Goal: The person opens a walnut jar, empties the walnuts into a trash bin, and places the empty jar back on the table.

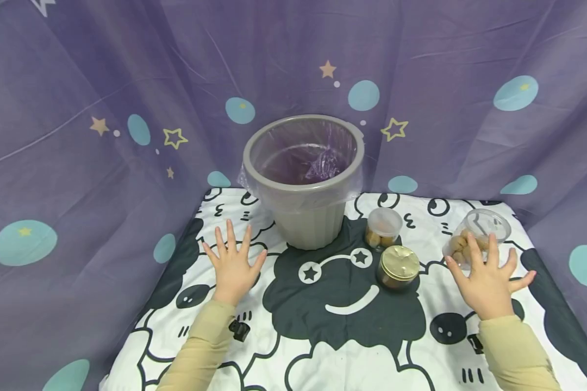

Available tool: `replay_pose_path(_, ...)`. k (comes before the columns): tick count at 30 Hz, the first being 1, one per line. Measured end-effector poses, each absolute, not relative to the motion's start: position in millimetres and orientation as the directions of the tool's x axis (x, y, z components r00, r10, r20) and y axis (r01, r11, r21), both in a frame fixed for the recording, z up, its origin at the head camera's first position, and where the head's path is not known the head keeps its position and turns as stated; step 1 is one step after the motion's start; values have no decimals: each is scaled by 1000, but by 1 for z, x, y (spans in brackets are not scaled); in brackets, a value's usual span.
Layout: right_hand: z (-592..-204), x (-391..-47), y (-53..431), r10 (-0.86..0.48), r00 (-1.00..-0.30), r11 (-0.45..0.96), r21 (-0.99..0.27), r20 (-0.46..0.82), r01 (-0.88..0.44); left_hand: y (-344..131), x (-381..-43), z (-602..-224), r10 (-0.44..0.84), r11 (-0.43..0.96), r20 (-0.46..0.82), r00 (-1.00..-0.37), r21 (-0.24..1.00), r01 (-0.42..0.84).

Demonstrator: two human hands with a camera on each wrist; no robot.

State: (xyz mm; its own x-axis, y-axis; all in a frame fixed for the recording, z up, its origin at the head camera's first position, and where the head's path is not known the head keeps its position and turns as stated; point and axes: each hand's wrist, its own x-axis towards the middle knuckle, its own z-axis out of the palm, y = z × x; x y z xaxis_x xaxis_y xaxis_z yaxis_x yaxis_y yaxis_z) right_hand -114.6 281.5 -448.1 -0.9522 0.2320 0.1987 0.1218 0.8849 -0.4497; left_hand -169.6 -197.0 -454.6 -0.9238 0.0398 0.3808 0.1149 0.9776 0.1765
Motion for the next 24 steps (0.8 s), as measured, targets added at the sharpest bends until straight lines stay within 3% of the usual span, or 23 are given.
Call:
replay_pose_path(15, -475, -113, 321, 534, -832, 656, -693, 148, 298, -168, -161, -469, 75, 971, 229, -971, 203, 123)
replay_pose_path(24, -483, -120, 335, 592, -805, 544, -751, 26, 375, -139, -155, -479, 134, 953, 243, -961, 235, 192)
